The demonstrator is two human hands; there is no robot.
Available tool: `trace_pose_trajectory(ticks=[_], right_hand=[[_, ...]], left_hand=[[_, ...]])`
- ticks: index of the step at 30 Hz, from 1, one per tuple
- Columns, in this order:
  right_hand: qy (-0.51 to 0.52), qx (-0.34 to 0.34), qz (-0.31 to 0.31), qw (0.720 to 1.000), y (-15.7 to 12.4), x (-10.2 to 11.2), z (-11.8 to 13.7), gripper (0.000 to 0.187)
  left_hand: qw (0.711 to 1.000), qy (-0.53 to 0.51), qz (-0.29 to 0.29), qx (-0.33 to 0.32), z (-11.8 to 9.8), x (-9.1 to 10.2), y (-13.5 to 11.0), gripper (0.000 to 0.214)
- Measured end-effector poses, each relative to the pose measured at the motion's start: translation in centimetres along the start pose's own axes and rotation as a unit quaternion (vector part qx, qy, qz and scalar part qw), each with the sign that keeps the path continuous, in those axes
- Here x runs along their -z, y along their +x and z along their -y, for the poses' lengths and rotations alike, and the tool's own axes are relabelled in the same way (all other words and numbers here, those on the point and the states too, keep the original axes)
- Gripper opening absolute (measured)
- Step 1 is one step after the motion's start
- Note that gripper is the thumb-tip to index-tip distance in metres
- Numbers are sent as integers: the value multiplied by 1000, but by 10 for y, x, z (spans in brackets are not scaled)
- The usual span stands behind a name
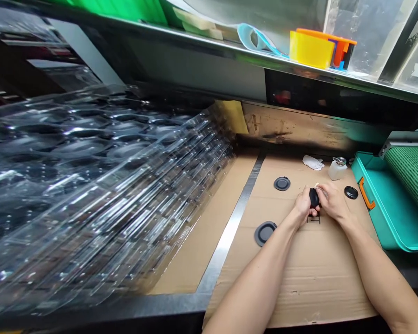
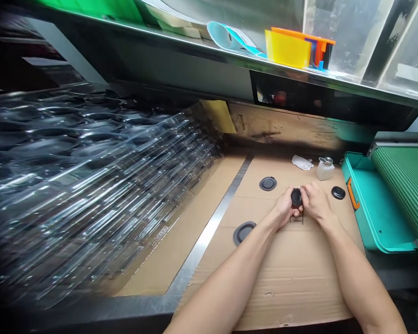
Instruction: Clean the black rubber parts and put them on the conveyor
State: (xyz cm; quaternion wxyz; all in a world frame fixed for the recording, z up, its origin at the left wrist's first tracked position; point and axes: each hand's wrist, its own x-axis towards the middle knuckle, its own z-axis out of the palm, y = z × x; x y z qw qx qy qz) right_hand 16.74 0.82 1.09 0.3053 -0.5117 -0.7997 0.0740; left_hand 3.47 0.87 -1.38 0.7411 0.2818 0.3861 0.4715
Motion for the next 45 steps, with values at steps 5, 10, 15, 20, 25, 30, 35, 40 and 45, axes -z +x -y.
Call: trace_pose_trajectory(ticks=[5, 10, 15, 20, 25, 30, 35, 40, 45], right_hand=[[-91, -10, 38, 995, -5, -2, -8, 22], [-167, 26, 42, 985, -7, -4, -5, 22], [-191, 30, 45, 980, -4, -2, 2, 24], [-205, 7, 79, 976, -4, 7, 7, 21], [-188, 13, 66, 980, -3, 9, 9, 23], [-171, 5, 68, 983, -5, 8, 7, 20], [-158, 12, 48, 986, -7, 5, 4, 18], [-147, 4, 44, 988, -5, 4, 5, 19], [-160, -14, 78, 984, -3, 7, 7, 18]], left_hand=[[998, 54, 6, -13, 6, 3, 2, 53], [983, 175, -19, -50, 11, 3, 0, 63], [973, 219, -49, -59, 9, 1, -4, 61], [964, 253, -49, -68, 10, 1, -5, 62], [953, 287, -44, -85, 14, 2, -4, 64], [953, 286, -43, -87, 16, 2, -3, 62], [957, 273, -32, -94, 16, 3, -3, 61], [957, 271, -43, -93, 18, 5, -2, 59], [952, 290, -43, -89, 18, 5, -2, 65]])
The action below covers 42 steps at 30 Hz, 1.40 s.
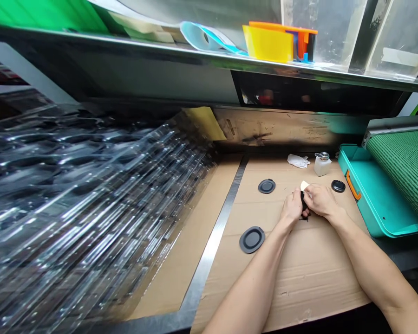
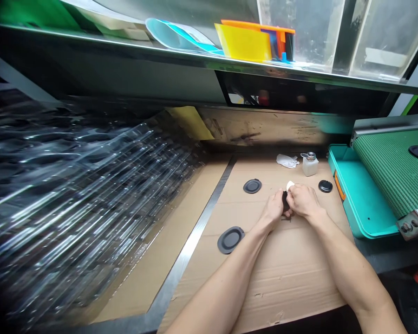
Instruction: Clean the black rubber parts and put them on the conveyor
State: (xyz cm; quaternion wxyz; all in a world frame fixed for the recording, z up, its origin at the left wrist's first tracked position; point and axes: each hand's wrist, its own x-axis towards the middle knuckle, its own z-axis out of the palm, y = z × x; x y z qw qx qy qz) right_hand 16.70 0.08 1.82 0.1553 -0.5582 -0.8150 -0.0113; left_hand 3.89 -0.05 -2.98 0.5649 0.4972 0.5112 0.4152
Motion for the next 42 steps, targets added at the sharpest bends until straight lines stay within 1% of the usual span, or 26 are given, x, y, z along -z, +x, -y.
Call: trace_pose_trajectory(ticks=[4, 8, 13, 18, 21, 24, 29, 32, 34, 35, 37, 38, 39, 41, 42], right_hand=[[-1, 6, -15, 1000, 1, 0, 0, 20], [-14, -1, 1, 1000, 1, -1, 1, 19], [-26, -3, -12, 1000, -1, 0, 3, 20], [-36, -19, -5, 999, -2, 0, 6, 19], [-35, -16, -12, 999, -2, 1, 7, 20], [-42, -26, -3, 999, -2, 1, 6, 18], [-43, -18, -11, 999, -3, 2, 7, 20], [-48, -38, -2, 998, -3, 0, 8, 19], [-42, -55, 2, 998, -4, 0, 8, 18], [-31, -59, -4, 998, -5, 0, 7, 18], [0, -71, -34, 997, -7, 0, 4, 19], [15, -81, -53, 995, -7, 0, 2, 20], [25, -95, -70, 993, -8, 1, 0, 20], [31, -123, -86, 988, -8, 3, -5, 21], [30, -133, -86, 987, -8, 4, -7, 21]], left_hand=[[1000, 19, -7, -3, -2, 0, -1, 64], [1000, 17, -6, -2, -3, 0, -2, 64], [999, 34, -6, -11, -4, 0, -2, 63], [998, 56, -18, -9, -8, -2, -5, 61], [997, 69, -17, -23, -11, -3, -8, 61], [996, 82, -16, -34, -13, -3, -9, 64], [997, 75, -16, -26, -13, -2, -10, 63], [998, 64, -15, -19, -11, -4, -9, 60], [1000, 28, -13, -3, -10, -5, -8, 57], [1000, -9, -16, 11, -11, -5, -7, 55], [991, -125, -20, 52, -15, -3, -4, 51], [977, -196, -12, 80, -18, 0, -3, 50], [957, -268, 5, 113, -22, 4, -2, 50], [900, -390, 55, 184, -31, 13, -1, 50], [871, -434, 77, 216, -35, 18, -1, 50]])
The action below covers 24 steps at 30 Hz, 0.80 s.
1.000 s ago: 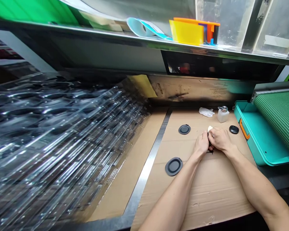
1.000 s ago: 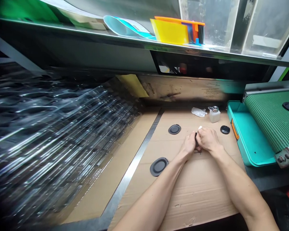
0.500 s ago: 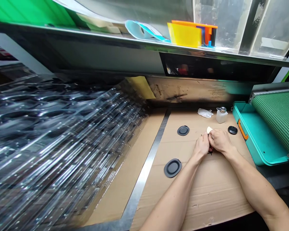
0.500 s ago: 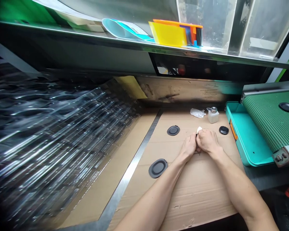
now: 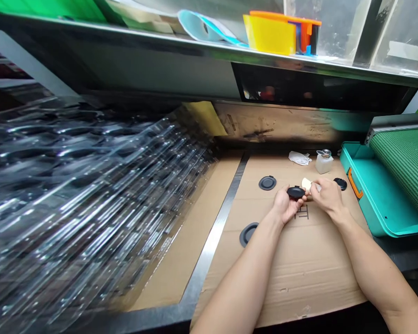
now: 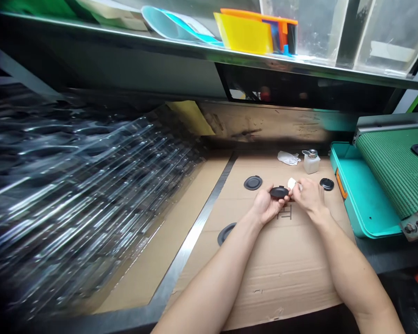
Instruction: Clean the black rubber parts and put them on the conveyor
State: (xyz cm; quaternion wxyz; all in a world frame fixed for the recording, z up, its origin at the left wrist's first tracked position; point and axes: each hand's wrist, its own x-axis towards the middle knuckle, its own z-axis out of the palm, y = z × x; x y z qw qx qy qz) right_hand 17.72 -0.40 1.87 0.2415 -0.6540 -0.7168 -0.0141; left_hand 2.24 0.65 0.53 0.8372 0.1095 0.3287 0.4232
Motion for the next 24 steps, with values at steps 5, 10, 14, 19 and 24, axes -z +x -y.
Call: trace_pose_trajectory(ticks=[5, 10, 14, 19, 24], right_hand=[[-18, -27, 20, 999, 6, 0, -9, 24], [-29, -45, 32, 998, 9, -3, -15, 28], [1, -35, 28, 999, 9, -3, -16, 27], [109, 102, 42, 988, 6, -9, -11, 24], [91, 133, 68, 985, 3, -17, -7, 19]], left_hand=[[994, -101, 4, 49, -11, -1, -7, 50], [995, -88, 2, 42, -8, 0, -5, 51], [998, -61, -3, 32, -7, 0, -3, 52], [997, 60, -23, -42, 8, -3, 1, 52], [979, 172, -34, -102, 23, -5, 4, 49]])
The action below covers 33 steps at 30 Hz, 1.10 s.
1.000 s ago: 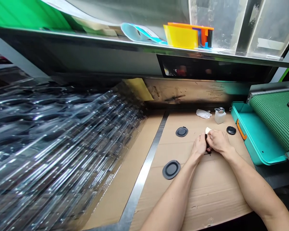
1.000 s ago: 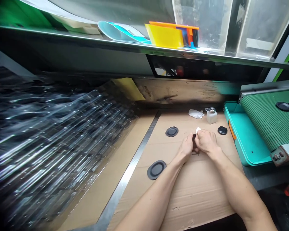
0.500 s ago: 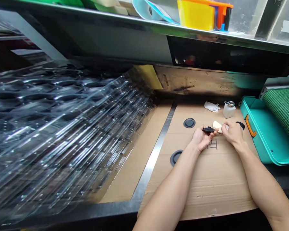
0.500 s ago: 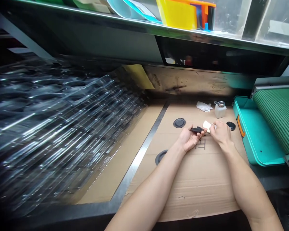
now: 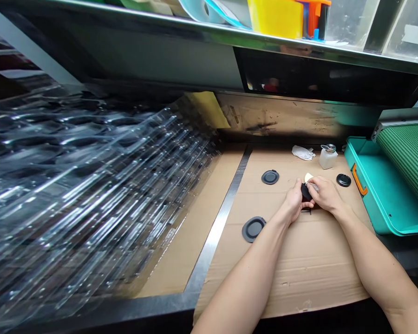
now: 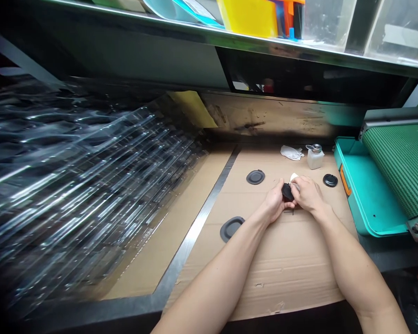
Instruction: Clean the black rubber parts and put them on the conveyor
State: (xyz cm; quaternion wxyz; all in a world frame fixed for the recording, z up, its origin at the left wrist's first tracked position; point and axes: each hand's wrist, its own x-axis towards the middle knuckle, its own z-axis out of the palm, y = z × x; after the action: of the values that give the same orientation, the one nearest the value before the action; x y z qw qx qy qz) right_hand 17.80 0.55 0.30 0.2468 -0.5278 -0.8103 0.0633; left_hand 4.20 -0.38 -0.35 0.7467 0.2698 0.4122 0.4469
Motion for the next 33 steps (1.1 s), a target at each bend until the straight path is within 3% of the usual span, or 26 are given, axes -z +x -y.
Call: trace_pose_trajectory(ticks=[6, 11, 14, 18, 23, 27, 33], right_hand=[[-82, -11, 40, 996, 0, 9, 3, 16], [-104, 7, 39, 994, 1, 12, 6, 20], [-101, 9, 37, 994, 1, 13, 6, 20], [-111, -31, 65, 991, 1, 17, 8, 20], [-95, -28, 54, 994, 0, 23, 12, 22], [-102, -54, 72, 991, -1, 24, 13, 21], [-74, -45, 46, 995, -1, 22, 10, 21]], left_hand=[[995, 86, -19, -54, 11, 0, 3, 56], [964, 245, -27, -103, 18, 4, 7, 66], [953, 282, -23, -107, 18, 6, 7, 69], [948, 296, -17, -118, 19, 6, 5, 71], [945, 304, -11, -124, 19, 5, 1, 70], [951, 287, -22, -115, 19, 5, 1, 69], [971, 221, -5, -94, 21, 6, 6, 65]])
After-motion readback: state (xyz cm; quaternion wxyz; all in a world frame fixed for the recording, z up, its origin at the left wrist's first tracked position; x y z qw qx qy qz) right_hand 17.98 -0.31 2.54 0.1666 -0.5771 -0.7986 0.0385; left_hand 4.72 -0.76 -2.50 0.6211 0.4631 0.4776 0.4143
